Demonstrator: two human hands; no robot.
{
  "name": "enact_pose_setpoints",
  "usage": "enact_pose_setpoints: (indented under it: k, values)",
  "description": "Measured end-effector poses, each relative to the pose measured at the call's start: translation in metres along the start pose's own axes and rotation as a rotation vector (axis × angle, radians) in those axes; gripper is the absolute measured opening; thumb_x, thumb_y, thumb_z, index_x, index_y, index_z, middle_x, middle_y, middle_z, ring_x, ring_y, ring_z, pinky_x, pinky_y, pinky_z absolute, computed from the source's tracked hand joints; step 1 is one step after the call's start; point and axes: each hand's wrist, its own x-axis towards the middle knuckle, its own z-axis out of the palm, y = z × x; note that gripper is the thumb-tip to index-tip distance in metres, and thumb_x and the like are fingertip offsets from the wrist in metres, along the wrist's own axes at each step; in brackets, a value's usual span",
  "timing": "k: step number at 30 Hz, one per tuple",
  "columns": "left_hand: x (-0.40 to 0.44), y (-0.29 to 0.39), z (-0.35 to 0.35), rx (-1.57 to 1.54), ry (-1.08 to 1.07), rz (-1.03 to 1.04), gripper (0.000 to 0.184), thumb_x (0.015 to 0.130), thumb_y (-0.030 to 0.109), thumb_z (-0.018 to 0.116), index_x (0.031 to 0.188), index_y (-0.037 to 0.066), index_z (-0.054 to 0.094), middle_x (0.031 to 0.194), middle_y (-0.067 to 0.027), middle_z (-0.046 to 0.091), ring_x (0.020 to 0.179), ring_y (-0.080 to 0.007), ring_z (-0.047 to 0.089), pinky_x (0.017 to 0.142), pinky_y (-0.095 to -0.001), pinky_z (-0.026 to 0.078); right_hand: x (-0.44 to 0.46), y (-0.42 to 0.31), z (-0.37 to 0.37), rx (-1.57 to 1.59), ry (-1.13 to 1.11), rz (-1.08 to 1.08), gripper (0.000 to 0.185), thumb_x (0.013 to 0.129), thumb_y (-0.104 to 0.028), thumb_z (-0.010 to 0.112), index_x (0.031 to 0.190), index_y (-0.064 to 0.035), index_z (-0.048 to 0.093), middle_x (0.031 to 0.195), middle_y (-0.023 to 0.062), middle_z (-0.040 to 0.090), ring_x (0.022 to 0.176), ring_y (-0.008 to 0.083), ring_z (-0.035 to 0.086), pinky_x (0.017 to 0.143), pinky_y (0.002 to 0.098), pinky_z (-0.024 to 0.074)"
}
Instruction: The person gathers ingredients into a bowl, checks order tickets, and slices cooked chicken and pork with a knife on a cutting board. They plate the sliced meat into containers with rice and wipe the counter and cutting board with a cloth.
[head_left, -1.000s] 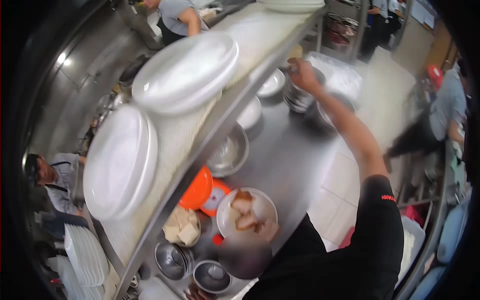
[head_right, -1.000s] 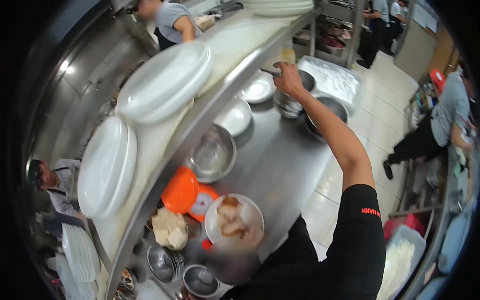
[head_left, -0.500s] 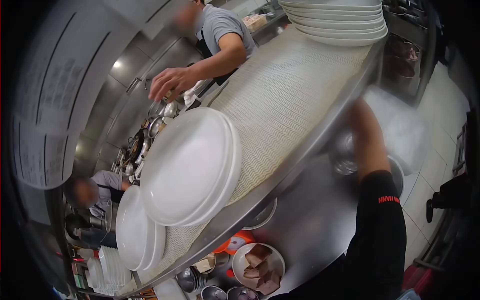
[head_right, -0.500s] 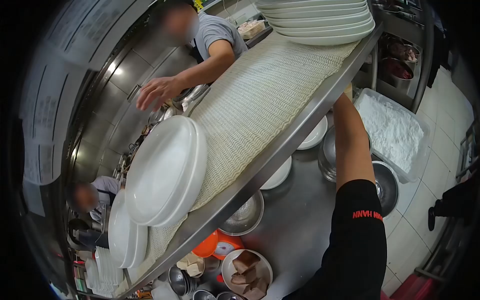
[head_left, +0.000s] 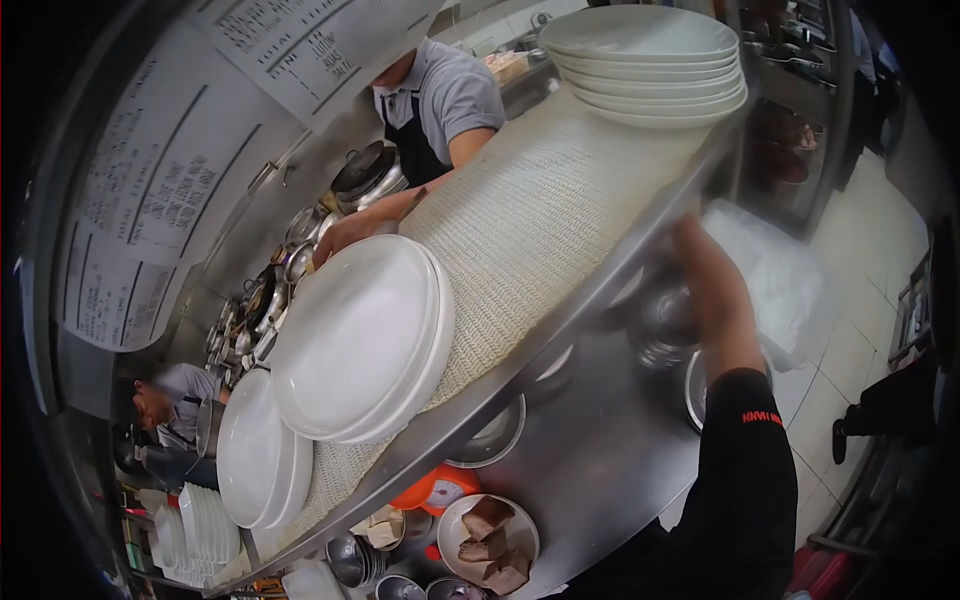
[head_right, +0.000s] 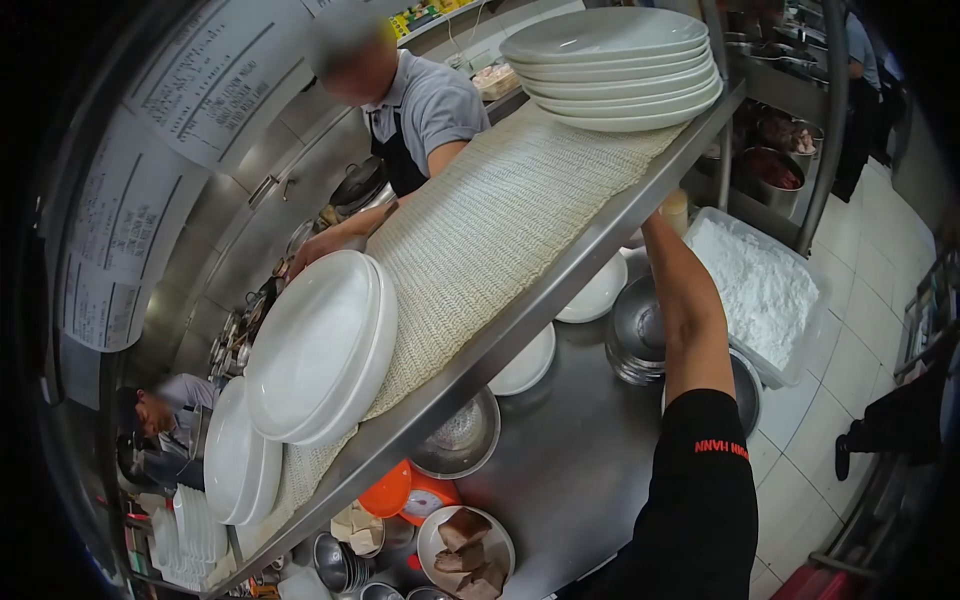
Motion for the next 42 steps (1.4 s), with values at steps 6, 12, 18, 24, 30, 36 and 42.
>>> enact_pose_setpoints:
  k: [6, 12, 18, 24, 30, 36, 42]
  values:
    - [0.008, 0.018, 0.011, -0.157, -0.019, 0.035, 0.053, 0.098, 0.045, 0.041, 0.122, 0.001, 0.056, 0.110, -0.0201, 0.062, 0.088, -0.0323, 0.061, 0.064, -0.0446, 0.051, -0.013, -0.010, -0.031, 0.052, 0.071, 0.061, 0.022, 0.087, -0.026, 0.056, 0.091, -0.0106, 0.072, 0.096, 0.0159, 0.069, 0.093, 0.0315, 0.065, 0.080, 0.0413, 0.0504]
    - [-0.014, -0.005, 0.021, -0.483, -0.026, -0.057, 0.057, 0.099, 0.049, 0.038, 0.117, 0.000, 0.062, 0.103, -0.0170, 0.066, 0.083, -0.0270, 0.062, 0.063, -0.0401, 0.051, -0.056, -0.044, -0.039, 0.084, 0.178, 0.142, 0.026, 0.090, -0.027, 0.054, 0.086, -0.0111, 0.074, 0.092, 0.0158, 0.071, 0.090, 0.0301, 0.068, 0.076, 0.0409, 0.0524]
    - [-0.130, -0.185, 0.048, -1.354, 0.054, -0.742, 0.063, 0.100, 0.052, 0.035, 0.112, 0.000, 0.068, 0.097, -0.0139, 0.071, 0.078, -0.0217, 0.064, 0.061, -0.0356, 0.052, -0.232, -0.064, -0.091, 0.285, 0.358, 0.042, 0.035, 0.094, -0.033, 0.050, 0.100, -0.0069, 0.073, 0.097, 0.0166, 0.072, 0.090, 0.0280, 0.069, 0.080, 0.0397, 0.0521]
    - [-0.146, -0.255, 0.052, -1.075, -0.111, -1.076, 0.057, 0.094, 0.046, 0.046, 0.083, -0.004, 0.070, 0.069, -0.0112, 0.064, 0.062, -0.0209, 0.061, 0.052, -0.0353, 0.048, -0.412, -0.040, -0.164, 1.446, -0.020, 0.145, 0.039, 0.087, -0.016, 0.064, 0.114, 0.0123, 0.062, 0.106, 0.0171, 0.065, 0.092, 0.0276, 0.065, 0.082, 0.0410, 0.0543]
    - [-0.168, -0.275, 0.067, -1.062, -0.306, -1.196, 0.049, 0.093, 0.042, 0.049, 0.094, -0.003, 0.068, 0.085, -0.0144, 0.067, 0.076, -0.0271, 0.065, 0.062, -0.0446, 0.053, -0.556, -0.089, -0.264, 1.365, -0.336, -0.248, 0.045, 0.071, -0.011, 0.068, 0.109, 0.0106, 0.063, 0.101, 0.0159, 0.066, 0.090, 0.0266, 0.065, 0.082, 0.0363, 0.0529]
    - [-0.166, -0.237, 0.046, -1.260, -0.345, -1.229, 0.041, 0.091, 0.037, 0.056, 0.099, -0.002, 0.067, 0.093, -0.0119, 0.068, 0.079, -0.0248, 0.065, 0.064, -0.0411, 0.053, -0.640, -0.230, -0.274, 1.360, -0.649, -0.547, 0.049, 0.051, -0.025, 0.067, 0.089, 0.0069, 0.067, 0.074, 0.0024, 0.051, 0.068, 0.0147, 0.047, 0.065, 0.0254, 0.0372]
    - [-0.137, -0.243, 0.004, -1.406, -0.243, -1.180, 0.038, 0.092, 0.033, 0.060, 0.104, -0.003, 0.065, 0.097, -0.0124, 0.069, 0.080, -0.0226, 0.067, 0.063, -0.0346, 0.052, -0.774, -0.399, -0.220, 1.390, -0.856, -0.571, 0.022, 0.063, -0.007, 0.078, 0.077, 0.0033, 0.064, 0.076, 0.0054, 0.058, 0.078, 0.0174, 0.057, 0.078, 0.0308, 0.0450]
